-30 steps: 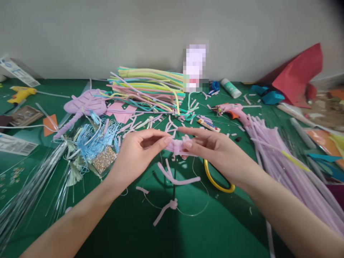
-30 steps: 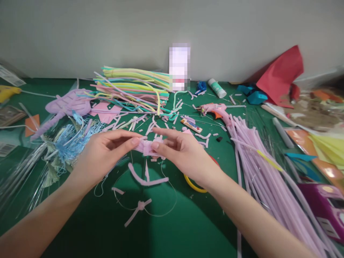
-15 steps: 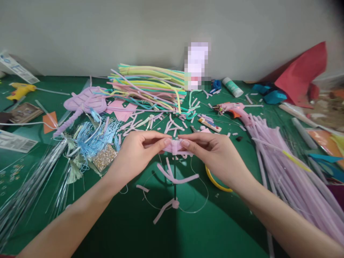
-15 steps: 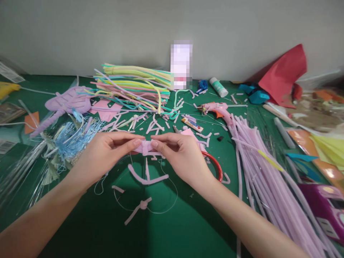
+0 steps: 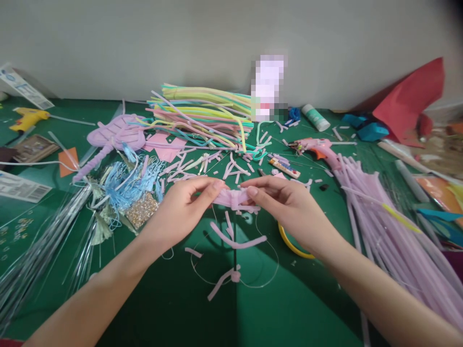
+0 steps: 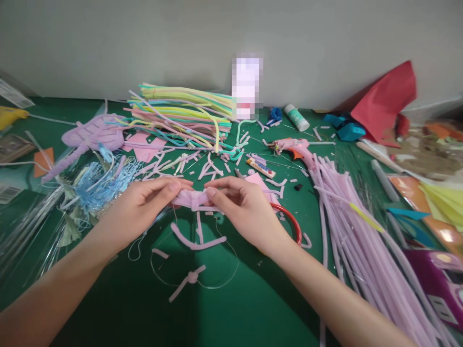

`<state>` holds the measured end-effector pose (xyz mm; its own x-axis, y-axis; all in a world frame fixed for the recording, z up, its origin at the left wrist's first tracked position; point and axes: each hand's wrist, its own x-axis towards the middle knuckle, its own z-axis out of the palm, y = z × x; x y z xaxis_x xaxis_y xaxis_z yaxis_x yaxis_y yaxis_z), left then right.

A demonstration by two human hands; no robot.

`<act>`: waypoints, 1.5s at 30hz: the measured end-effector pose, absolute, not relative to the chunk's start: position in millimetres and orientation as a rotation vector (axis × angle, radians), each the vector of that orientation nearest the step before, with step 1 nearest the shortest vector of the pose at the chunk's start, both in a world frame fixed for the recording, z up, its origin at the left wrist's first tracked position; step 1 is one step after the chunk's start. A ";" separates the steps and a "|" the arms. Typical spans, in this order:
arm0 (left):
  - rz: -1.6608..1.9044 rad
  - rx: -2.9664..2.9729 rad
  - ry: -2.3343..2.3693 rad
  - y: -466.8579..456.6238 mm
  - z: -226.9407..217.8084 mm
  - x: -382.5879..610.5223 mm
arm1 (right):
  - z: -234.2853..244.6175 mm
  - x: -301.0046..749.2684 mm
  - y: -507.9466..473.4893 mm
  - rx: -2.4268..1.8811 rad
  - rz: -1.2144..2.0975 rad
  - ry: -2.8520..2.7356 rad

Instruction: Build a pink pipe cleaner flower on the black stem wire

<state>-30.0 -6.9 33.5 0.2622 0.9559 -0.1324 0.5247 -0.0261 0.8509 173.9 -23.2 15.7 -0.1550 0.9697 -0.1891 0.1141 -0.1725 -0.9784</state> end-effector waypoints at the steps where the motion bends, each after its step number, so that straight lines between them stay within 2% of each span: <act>1: 0.608 1.653 1.366 -8.4 34.0 -30.2 | 15.1 174.2 -23.2 -1.329 1.455 -1.279; 8: 0.715 1.244 1.193 -15.2 29.5 -29.6 | 5.7 175.3 -23.0 -1.190 1.615 -1.069; 13: 0.815 1.164 1.222 -16.3 18.2 -32.8 | 3.0 173.4 -22.9 -1.143 1.661 -1.038; 18: 0.673 1.082 1.187 -14.9 13.7 -36.4 | 5.2 176.6 -21.0 -1.117 1.613 -1.078; 25: 0.665 0.841 0.947 -10.3 3.8 -38.5 | 9.3 176.8 -20.4 -0.814 1.840 -0.774; 31: 0.425 1.066 0.696 -25.4 4.0 -20.0 | 15.7 174.6 -20.3 -0.673 1.986 -0.605; 36: 0.488 1.260 0.820 -21.5 15.0 -7.6 | 15.3 175.1 -18.6 -0.628 1.985 -0.718; 41: 0.611 1.233 0.941 -16.5 26.7 -3.9 | 1.4 179.9 -6.6 -0.797 1.848 -0.891; 45: 0.716 1.156 1.019 -14.9 22.3 -9.3 | -8.3 189.9 -1.8 -0.816 1.873 -0.962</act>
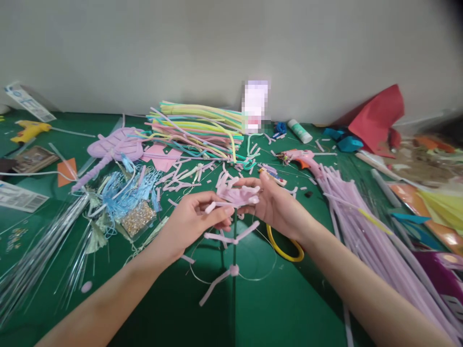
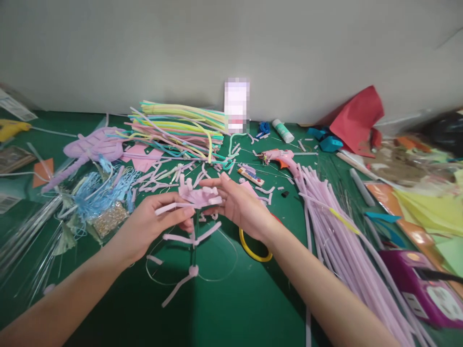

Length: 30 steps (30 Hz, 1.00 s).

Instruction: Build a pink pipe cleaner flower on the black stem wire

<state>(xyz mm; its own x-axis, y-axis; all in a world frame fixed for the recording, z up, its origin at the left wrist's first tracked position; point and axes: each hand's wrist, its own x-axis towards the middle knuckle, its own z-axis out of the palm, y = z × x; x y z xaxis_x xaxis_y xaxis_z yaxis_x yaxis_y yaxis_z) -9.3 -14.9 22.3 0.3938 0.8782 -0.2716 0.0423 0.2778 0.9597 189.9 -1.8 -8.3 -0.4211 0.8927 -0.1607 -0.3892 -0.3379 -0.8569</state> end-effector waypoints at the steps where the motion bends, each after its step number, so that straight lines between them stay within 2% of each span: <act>1: 0.730 1.151 1.034 -14.2 19.9 -11.1 | -9.5 191.5 -2.2 -0.824 1.868 -1.023; 11: 0.834 1.154 1.140 -15.7 6.9 -13.7 | -7.7 175.2 -15.2 -1.133 1.317 -1.549; 17: 0.847 1.071 1.112 -14.6 3.5 -13.1 | -1.0 168.6 -27.3 -1.370 0.431 -1.876; 20: 0.845 1.003 1.064 -14.1 3.3 -13.4 | -0.8 166.2 -29.4 -1.368 0.187 -1.925; 26: 0.825 0.947 1.019 -15.5 3.7 -11.4 | -5.3 163.9 -29.9 -1.360 0.021 -1.958; 30: 0.823 0.947 1.026 -16.2 1.4 -12.9 | -2.9 166.8 -28.1 -1.424 0.249 -1.878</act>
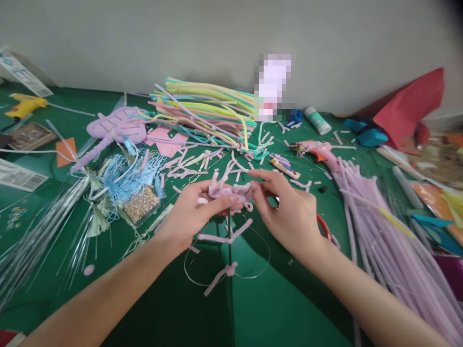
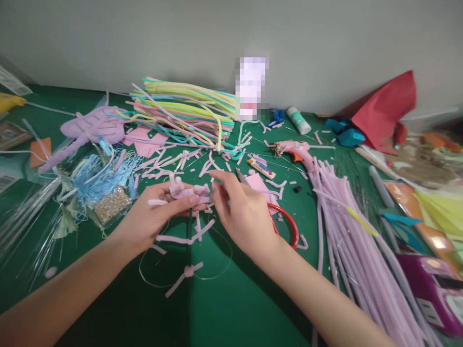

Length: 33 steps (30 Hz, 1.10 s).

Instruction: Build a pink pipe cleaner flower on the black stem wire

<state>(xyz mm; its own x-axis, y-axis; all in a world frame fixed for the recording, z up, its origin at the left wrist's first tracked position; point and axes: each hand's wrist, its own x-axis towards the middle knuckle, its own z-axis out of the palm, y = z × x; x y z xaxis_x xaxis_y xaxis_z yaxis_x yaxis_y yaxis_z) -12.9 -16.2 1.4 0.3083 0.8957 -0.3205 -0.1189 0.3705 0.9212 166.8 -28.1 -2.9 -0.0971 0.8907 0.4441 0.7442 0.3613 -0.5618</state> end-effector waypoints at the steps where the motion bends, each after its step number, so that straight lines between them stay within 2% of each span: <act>1: 0.835 0.947 1.032 -16.2 1.2 -13.8 | -2.2 167.8 -27.2 -1.450 0.389 -1.831; 5: 0.880 0.943 1.062 -15.5 2.1 -18.1 | -4.5 171.5 -22.4 -1.439 1.134 -1.465; 7: 0.845 0.952 1.067 -14.9 2.8 -19.7 | -7.2 173.2 -20.8 -1.398 1.373 -1.327; 9: 0.781 0.969 1.071 -14.7 3.2 -20.3 | -7.8 174.5 -20.7 -1.404 1.349 -1.354; 15: 0.738 0.994 1.045 -15.8 2.2 -17.7 | 3.2 169.4 -23.0 -1.395 0.665 -1.819; 18: 0.741 0.999 1.068 -15.9 0.8 -16.7 | 6.1 164.9 -21.2 -1.440 0.603 -1.816; 21: 0.755 1.000 1.026 -15.8 -0.7 -17.0 | 6.5 164.5 -17.6 -1.485 0.822 -1.640; 25: 0.773 1.008 0.997 -15.6 -2.5 -18.7 | 6.1 168.2 -11.7 -1.364 1.522 -1.122; 27: 0.774 1.011 1.005 -15.4 -2.4 -19.0 | 4.8 169.5 -9.1 -1.313 1.758 -0.876; 30: 0.766 1.037 1.035 -15.0 0.3 -17.6 | 1.7 170.3 -6.7 -1.313 1.950 -0.688; 33: 0.753 1.112 1.085 -14.3 4.9 -15.6 | 0.3 172.0 -6.1 -1.280 1.988 -0.687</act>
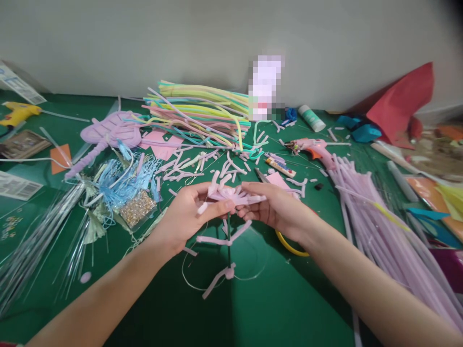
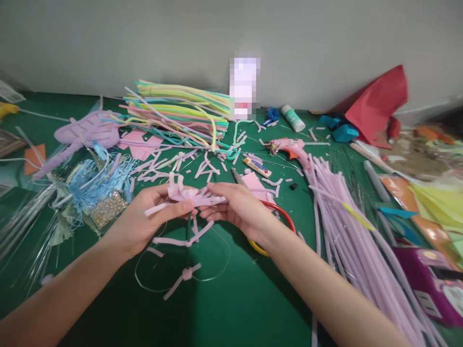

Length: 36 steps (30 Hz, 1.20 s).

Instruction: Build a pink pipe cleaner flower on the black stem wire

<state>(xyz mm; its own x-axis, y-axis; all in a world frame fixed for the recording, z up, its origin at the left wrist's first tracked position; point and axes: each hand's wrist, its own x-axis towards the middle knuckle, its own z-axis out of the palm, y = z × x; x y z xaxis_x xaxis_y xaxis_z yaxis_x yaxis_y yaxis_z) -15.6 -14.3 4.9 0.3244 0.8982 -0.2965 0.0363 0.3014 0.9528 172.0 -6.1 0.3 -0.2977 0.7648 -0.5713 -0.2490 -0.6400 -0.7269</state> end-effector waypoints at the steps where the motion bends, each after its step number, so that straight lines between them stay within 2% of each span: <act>1: 0.757 1.132 1.105 -13.8 6.4 -15.9 | 0.4 172.9 -6.4 -1.237 1.978 -0.712; 10: 0.702 1.234 0.949 -2.7 19.8 -46.3 | -8.0 162.7 -21.3 -1.013 1.961 -0.784; 16: 0.622 1.563 1.132 5.9 38.1 -44.5 | -11.5 148.6 -28.6 -1.014 2.040 -0.746; 22: 0.709 1.698 1.261 10.3 50.0 -34.9 | -2.5 148.5 -31.0 -1.010 1.968 -0.825; 36: 0.729 0.892 1.021 1.4 17.6 -27.2 | -0.7 157.6 -30.9 -0.936 1.887 -1.057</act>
<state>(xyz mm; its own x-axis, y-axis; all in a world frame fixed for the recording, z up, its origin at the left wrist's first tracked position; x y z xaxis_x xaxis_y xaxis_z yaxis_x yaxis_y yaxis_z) -27.2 1.4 17.6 0.3567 0.8457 -0.3969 -0.1010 0.4572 0.8836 157.6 -30.9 -0.7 -0.4379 0.8702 -0.2258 -0.2620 -0.3638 -0.8939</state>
